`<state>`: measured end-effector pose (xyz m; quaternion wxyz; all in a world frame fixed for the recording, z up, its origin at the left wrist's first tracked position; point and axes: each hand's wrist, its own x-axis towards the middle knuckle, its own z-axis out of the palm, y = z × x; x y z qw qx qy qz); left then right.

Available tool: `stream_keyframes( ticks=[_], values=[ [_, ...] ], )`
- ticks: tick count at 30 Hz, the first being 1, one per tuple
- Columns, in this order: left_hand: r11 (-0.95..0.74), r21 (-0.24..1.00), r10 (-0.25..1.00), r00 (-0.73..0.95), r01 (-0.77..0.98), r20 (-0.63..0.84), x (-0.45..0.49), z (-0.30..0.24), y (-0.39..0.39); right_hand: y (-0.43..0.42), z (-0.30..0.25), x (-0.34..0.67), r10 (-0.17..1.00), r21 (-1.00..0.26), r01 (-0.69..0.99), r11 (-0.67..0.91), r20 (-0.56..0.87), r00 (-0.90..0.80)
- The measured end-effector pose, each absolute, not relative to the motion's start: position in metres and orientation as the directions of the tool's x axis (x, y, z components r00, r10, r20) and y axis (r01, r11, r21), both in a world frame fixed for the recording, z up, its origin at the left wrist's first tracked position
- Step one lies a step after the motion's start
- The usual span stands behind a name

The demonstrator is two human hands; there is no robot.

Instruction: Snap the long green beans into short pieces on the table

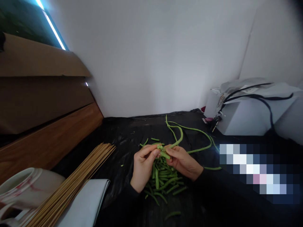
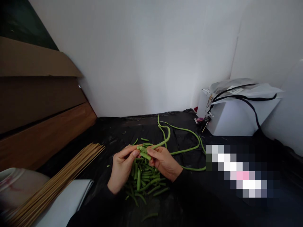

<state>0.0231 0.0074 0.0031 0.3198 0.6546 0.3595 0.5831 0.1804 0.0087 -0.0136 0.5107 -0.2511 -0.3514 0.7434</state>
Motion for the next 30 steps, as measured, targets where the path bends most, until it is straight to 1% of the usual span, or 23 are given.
stream_keyframes(
  ticks=[3,9,11,14,16,18,20,22,23,25,28,30],
  values=[
    [-0.501,0.864,0.865,0.062,0.048,0.498,0.024,0.003,0.009,0.008,-0.014,0.18,0.93,-0.78,-0.577,-0.243,-0.019,-0.366],
    [-0.465,0.884,0.884,0.076,0.043,0.462,0.023,0.005,0.009,0.008,-0.008,0.186,0.947,-0.774,-0.597,-0.208,-0.006,-0.322],
    [-0.435,0.899,0.9,0.069,0.048,0.431,0.023,0.003,0.009,0.009,-0.009,0.187,0.955,-0.759,-0.62,-0.198,-0.006,-0.298],
    [-0.365,0.931,0.931,0.027,0.016,0.365,0.021,0.0,0.012,0.012,-0.011,0.19,0.972,-0.732,-0.654,-0.191,-0.046,-0.232],
    [-0.322,0.944,0.947,-0.014,-0.07,0.322,0.019,-0.001,0.015,0.015,-0.013,0.193,0.977,-0.723,-0.664,-0.191,-0.073,-0.202],
    [-0.291,0.932,0.957,-0.059,-0.215,0.285,0.015,0.002,0.019,0.018,-0.013,0.197,0.979,-0.709,-0.678,-0.193,-0.091,-0.183],
    [-0.256,0.889,0.967,-0.088,-0.379,0.24,0.012,0.007,0.021,0.02,-0.012,0.2,0.98,-0.686,-0.701,-0.195,-0.107,-0.168],
    [-0.199,0.852,0.979,-0.064,-0.483,0.193,0.01,0.011,0.021,0.02,-0.011,0.201,0.979,-0.669,-0.715,-0.202,-0.115,-0.17],
    [-0.171,0.848,0.984,-0.036,-0.502,0.176,0.009,0.013,0.021,0.02,-0.01,0.202,0.977,-0.665,-0.717,-0.208,-0.113,-0.179],
    [-0.118,0.878,0.987,0.04,-0.464,0.154,0.01,0.013,0.019,0.018,-0.009,0.202,0.973,-0.668,-0.71,-0.223,-0.101,-0.21],
    [-0.087,0.956,0.979,0.154,-0.279,0.134,0.013,0.009,0.015,0.016,-0.008,0.201,0.965,-0.676,-0.698,-0.237,-0.079,-0.251],
    [-0.112,0.983,0.967,0.213,-0.147,0.142,0.015,0.006,0.014,0.015,-0.007,0.201,0.961,-0.679,-0.694,-0.239,-0.063,-0.27]
  ],
)
